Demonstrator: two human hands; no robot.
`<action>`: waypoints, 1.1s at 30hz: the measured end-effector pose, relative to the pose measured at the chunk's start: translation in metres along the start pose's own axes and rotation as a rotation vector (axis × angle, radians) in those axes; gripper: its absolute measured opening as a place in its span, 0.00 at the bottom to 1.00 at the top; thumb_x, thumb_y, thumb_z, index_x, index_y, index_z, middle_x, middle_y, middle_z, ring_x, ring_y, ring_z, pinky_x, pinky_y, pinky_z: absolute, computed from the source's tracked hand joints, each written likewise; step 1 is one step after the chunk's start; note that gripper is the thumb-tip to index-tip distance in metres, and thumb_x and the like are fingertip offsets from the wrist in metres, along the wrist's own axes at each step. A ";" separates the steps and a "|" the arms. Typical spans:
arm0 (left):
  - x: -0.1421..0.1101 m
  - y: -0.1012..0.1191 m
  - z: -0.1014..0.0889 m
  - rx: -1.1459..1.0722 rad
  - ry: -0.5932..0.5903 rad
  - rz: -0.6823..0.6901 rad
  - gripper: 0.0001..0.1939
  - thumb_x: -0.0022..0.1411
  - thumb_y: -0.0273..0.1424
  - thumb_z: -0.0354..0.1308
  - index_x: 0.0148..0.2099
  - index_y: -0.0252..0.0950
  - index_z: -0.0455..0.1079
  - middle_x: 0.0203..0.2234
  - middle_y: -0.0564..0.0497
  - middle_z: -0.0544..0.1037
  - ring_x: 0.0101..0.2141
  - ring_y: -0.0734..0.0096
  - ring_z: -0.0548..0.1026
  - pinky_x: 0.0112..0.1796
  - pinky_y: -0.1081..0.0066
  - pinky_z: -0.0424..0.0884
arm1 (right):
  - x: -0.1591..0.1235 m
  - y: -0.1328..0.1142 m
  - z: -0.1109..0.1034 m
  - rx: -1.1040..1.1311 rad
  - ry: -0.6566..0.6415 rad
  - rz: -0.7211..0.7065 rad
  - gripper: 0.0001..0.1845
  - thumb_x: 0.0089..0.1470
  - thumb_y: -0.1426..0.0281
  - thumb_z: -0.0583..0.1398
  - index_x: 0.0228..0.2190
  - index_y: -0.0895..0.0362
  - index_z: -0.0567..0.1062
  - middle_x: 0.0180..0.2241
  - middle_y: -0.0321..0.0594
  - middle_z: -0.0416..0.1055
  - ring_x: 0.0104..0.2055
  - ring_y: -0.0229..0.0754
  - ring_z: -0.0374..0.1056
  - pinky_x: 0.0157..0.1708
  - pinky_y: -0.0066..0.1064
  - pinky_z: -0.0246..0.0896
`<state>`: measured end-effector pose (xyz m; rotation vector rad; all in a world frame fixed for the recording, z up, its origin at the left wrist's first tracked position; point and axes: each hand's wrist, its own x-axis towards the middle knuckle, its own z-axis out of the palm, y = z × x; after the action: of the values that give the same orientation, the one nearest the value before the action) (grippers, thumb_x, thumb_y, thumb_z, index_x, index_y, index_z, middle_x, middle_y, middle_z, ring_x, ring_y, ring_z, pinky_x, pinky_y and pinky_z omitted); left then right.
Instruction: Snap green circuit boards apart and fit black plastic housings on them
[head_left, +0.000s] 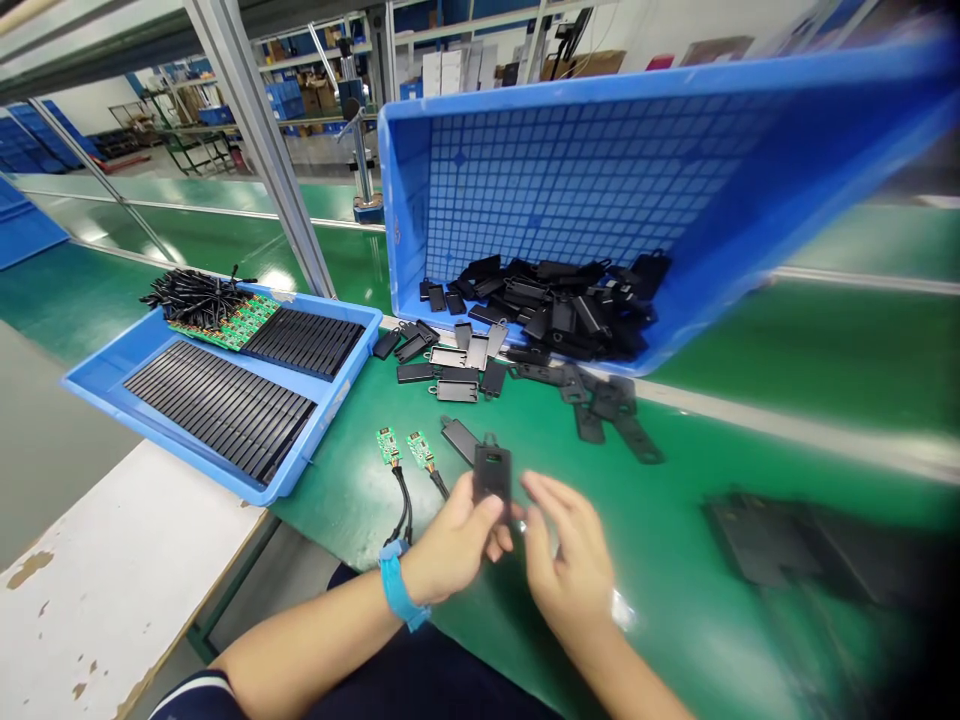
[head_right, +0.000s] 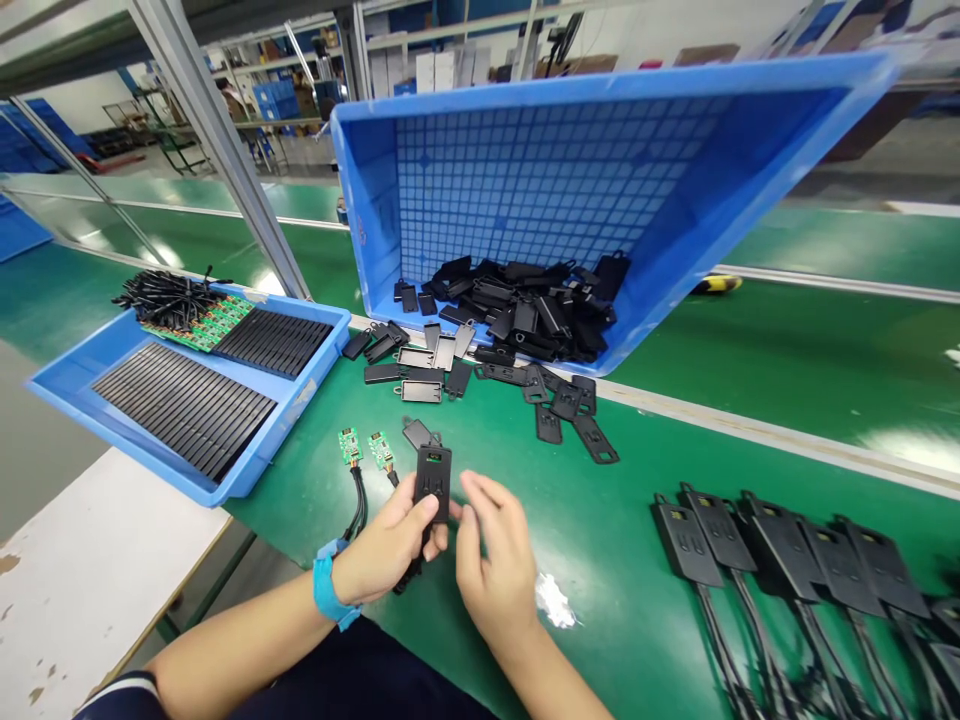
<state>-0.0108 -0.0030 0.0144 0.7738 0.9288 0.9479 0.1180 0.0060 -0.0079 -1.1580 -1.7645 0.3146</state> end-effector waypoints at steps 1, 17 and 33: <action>-0.001 0.000 0.000 0.057 -0.012 0.016 0.22 0.59 0.42 0.47 0.49 0.32 0.54 0.24 0.54 0.64 0.22 0.80 0.62 0.25 0.75 0.58 | 0.004 -0.004 0.000 0.055 -0.007 0.178 0.16 0.52 0.71 0.54 0.44 0.55 0.70 0.40 0.48 0.69 0.41 0.47 0.68 0.38 0.40 0.67; -0.014 0.001 0.007 0.422 0.104 0.208 0.19 0.62 0.34 0.43 0.55 0.35 0.56 0.26 0.50 0.67 0.25 0.73 0.63 0.29 0.72 0.62 | 0.014 -0.021 -0.001 0.599 -0.033 0.839 0.17 0.38 0.63 0.66 0.32 0.58 0.71 0.29 0.42 0.73 0.32 0.42 0.69 0.32 0.32 0.67; -0.016 0.000 0.006 0.537 0.115 0.216 0.19 0.63 0.33 0.42 0.55 0.34 0.54 0.33 0.46 0.70 0.28 0.73 0.67 0.32 0.73 0.65 | 0.021 -0.021 -0.009 0.570 -0.076 0.925 0.12 0.36 0.65 0.67 0.22 0.59 0.73 0.21 0.37 0.70 0.23 0.36 0.64 0.24 0.27 0.62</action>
<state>-0.0100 -0.0187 0.0214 1.3044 1.2406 0.9457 0.1116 0.0100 0.0223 -1.4515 -0.9670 1.3208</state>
